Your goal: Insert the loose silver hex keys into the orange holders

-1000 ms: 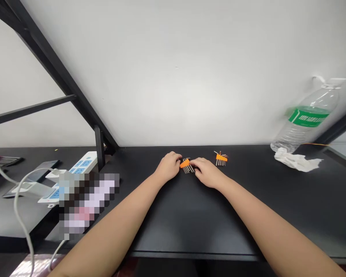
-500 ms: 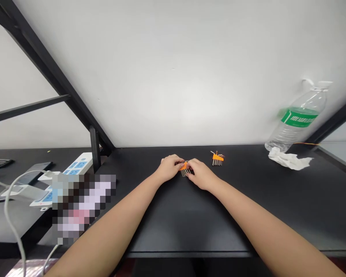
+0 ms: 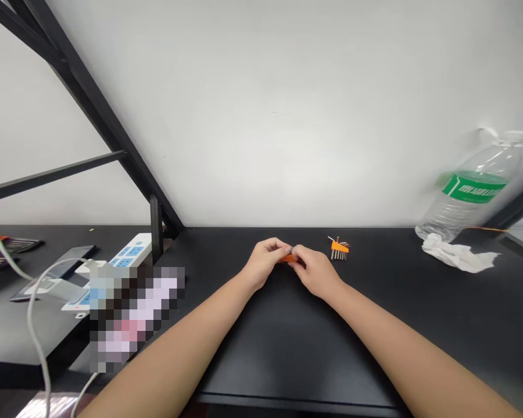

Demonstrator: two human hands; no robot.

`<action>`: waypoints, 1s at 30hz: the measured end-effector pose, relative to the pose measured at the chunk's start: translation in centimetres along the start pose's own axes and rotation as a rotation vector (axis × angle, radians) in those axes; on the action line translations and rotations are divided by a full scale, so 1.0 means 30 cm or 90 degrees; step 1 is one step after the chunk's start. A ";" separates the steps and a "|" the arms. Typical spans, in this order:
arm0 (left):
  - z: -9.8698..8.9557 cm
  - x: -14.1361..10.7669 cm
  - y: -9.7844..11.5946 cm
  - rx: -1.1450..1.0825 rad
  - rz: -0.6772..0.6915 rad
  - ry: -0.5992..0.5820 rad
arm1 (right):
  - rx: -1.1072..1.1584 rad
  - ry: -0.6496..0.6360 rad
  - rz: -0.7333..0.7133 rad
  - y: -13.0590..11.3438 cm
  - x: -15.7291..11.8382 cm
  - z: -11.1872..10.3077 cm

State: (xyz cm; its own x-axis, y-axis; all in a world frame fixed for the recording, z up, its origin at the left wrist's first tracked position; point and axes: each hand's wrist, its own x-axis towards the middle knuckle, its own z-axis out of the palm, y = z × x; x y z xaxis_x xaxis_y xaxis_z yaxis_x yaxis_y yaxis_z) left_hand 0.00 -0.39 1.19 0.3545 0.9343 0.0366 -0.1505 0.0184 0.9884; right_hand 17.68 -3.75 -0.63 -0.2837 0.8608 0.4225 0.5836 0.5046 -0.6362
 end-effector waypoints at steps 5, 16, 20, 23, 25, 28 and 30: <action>-0.004 0.009 0.010 -0.206 -0.069 -0.084 | -0.115 0.012 -0.109 -0.006 0.002 -0.019; -0.076 0.006 0.058 -0.047 -0.072 -0.214 | -0.214 -0.009 -0.253 -0.002 -0.012 -0.031; -0.068 0.007 0.043 -0.093 -0.059 -0.219 | -0.161 0.017 -0.227 -0.007 -0.012 -0.039; -0.048 0.008 0.034 -0.102 -0.043 -0.196 | -0.105 0.034 -0.188 -0.007 -0.008 -0.045; -0.027 0.008 0.023 -0.075 -0.027 -0.142 | -0.050 0.060 -0.127 -0.007 -0.004 -0.045; 0.012 0.006 -0.003 0.005 0.015 -0.054 | 0.094 0.131 0.014 -0.004 0.004 -0.040; 0.033 0.004 -0.018 0.038 0.039 -0.036 | 0.196 0.157 0.081 0.000 0.007 -0.039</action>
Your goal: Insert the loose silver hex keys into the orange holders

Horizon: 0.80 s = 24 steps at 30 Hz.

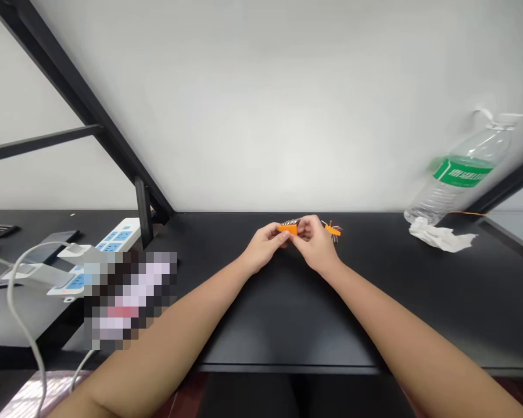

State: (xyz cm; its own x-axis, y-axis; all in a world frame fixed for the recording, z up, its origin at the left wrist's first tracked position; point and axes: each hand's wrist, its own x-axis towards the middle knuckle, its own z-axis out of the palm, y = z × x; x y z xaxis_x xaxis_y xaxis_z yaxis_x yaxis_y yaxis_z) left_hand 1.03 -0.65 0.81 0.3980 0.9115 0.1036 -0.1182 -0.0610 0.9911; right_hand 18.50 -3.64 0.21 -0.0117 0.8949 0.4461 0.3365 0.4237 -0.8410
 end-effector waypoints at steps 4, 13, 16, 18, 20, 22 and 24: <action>0.006 0.003 -0.007 -0.046 -0.020 0.013 | 0.041 -0.070 0.036 0.004 0.001 -0.013; -0.012 0.009 -0.005 -0.087 -0.048 -0.005 | -0.035 -0.070 0.020 0.010 0.010 -0.034; -0.007 0.009 -0.007 -0.103 -0.064 0.015 | -0.070 -0.070 -0.038 0.018 0.014 -0.040; -0.007 0.008 -0.006 -0.106 -0.067 0.021 | -0.108 -0.085 -0.080 0.022 0.015 -0.039; -0.010 0.007 -0.003 -0.097 -0.065 0.018 | -0.144 -0.085 -0.098 0.023 0.017 -0.035; -0.016 0.008 0.002 -0.078 -0.066 0.022 | -0.170 -0.062 -0.096 0.020 0.020 -0.034; -0.027 0.013 0.006 -0.044 -0.062 0.050 | -0.204 -0.037 -0.080 0.018 0.027 -0.041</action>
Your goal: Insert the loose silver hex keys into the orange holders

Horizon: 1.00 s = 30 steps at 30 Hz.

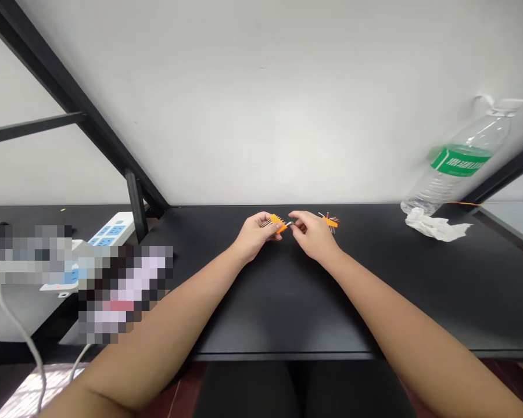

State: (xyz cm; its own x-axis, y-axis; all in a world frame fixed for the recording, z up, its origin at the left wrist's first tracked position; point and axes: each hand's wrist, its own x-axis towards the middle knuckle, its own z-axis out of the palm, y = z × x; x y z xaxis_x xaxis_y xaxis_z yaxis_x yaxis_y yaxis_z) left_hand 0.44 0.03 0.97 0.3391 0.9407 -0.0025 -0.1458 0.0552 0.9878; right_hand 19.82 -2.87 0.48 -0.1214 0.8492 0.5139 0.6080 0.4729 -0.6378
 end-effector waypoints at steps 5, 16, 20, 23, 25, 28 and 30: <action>-0.035 0.021 0.007 0.078 -0.017 0.038 | -0.115 0.001 0.130 0.027 0.013 -0.046; -0.016 -0.003 0.014 -0.011 -0.018 -0.023 | -0.103 -0.091 0.016 0.000 -0.010 -0.024; -0.006 -0.008 0.008 -0.025 -0.035 -0.060 | 0.021 -0.083 -0.013 -0.024 -0.009 -0.003; -0.013 -0.003 0.007 -0.018 -0.025 -0.051 | 0.047 -0.056 0.002 -0.032 -0.008 0.007; -0.024 0.004 0.008 0.002 -0.013 -0.042 | 0.047 -0.031 0.015 -0.029 -0.004 0.007; -0.037 0.012 0.009 0.063 0.004 -0.022 | 0.003 -0.001 0.047 -0.008 0.006 -0.001; -0.039 0.013 0.010 0.115 0.008 -0.006 | -0.043 -0.021 0.076 0.015 0.014 -0.007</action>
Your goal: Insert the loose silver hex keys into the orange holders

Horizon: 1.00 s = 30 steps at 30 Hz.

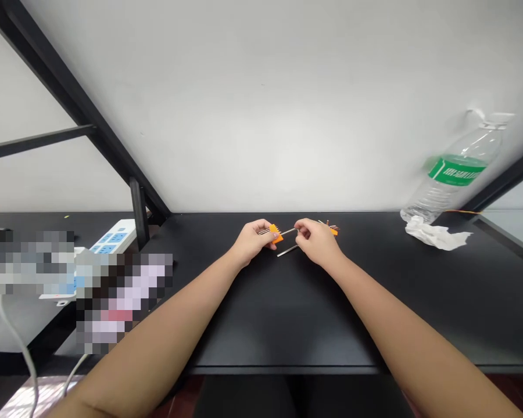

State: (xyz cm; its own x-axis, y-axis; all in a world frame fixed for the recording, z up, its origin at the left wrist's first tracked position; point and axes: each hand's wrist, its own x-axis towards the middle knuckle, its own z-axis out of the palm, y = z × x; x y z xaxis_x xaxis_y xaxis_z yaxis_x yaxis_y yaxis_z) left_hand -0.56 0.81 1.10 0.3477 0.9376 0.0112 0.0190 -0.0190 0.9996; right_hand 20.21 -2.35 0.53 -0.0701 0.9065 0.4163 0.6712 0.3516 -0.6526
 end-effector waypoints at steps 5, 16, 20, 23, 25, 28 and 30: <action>0.004 -0.004 0.007 0.117 0.010 0.039 | -0.127 -0.075 0.034 0.055 0.014 -0.010; -0.003 0.001 -0.008 0.069 0.037 0.065 | -0.165 -0.210 -0.077 0.023 -0.036 -0.021; 0.003 -0.003 -0.009 0.039 0.027 0.040 | -0.181 -0.215 -0.077 0.002 -0.047 -0.012; 0.008 -0.006 -0.011 0.009 0.020 0.001 | -0.137 -0.188 -0.057 -0.015 -0.048 -0.011; 0.012 -0.010 -0.013 -0.018 0.016 -0.035 | -0.065 -0.133 -0.049 -0.029 -0.044 -0.012; 0.018 -0.015 -0.016 -0.059 0.004 -0.079 | 0.039 -0.070 -0.078 -0.047 -0.036 -0.008; 0.022 -0.018 -0.016 -0.071 -0.003 -0.090 | 0.070 -0.064 -0.098 -0.054 -0.033 -0.001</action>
State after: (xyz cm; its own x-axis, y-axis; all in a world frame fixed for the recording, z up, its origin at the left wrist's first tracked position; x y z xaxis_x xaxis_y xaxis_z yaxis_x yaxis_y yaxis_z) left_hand -0.14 0.09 0.59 0.4763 0.8792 0.0102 -0.0806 0.0321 0.9962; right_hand 19.22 -3.84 1.20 -0.2422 0.8572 0.4546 0.5634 0.5057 -0.6534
